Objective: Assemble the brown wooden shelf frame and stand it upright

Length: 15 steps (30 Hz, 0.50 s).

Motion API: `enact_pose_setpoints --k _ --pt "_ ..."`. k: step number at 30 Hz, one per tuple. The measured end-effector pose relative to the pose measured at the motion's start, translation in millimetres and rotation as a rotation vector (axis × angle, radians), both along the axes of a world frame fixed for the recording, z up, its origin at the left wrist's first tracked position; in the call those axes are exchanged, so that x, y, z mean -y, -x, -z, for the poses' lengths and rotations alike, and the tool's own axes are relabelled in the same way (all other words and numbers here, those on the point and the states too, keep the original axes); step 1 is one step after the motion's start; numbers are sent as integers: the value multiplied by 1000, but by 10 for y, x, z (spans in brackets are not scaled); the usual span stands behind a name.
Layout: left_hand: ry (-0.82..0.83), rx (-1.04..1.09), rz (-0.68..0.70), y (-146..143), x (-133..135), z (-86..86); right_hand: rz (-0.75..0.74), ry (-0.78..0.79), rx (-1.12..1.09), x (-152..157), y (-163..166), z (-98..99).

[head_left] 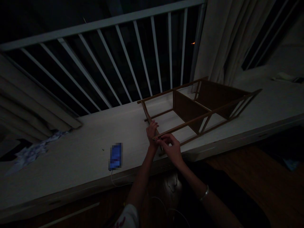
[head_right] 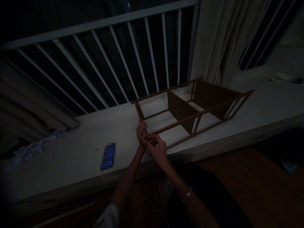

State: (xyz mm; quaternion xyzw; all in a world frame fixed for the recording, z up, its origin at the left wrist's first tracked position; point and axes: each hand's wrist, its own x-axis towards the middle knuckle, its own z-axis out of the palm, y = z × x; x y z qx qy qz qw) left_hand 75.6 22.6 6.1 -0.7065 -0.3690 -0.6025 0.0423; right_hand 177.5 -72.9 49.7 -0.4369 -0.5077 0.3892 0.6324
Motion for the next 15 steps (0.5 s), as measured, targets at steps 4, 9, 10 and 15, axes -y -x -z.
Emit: enact_pose_setpoints --k 4,9,10,15 --pt "12 4 19 9 -2 -2 -116 80 -169 12 35 32" --pt "24 -5 9 10 0 -8 -119 61 -222 27 83 56" --pt "37 -9 4 10 3 -12 -109 56 -225 26 93 62" --pt "62 -12 -5 15 -16 -10 -107 48 -257 21 130 90"
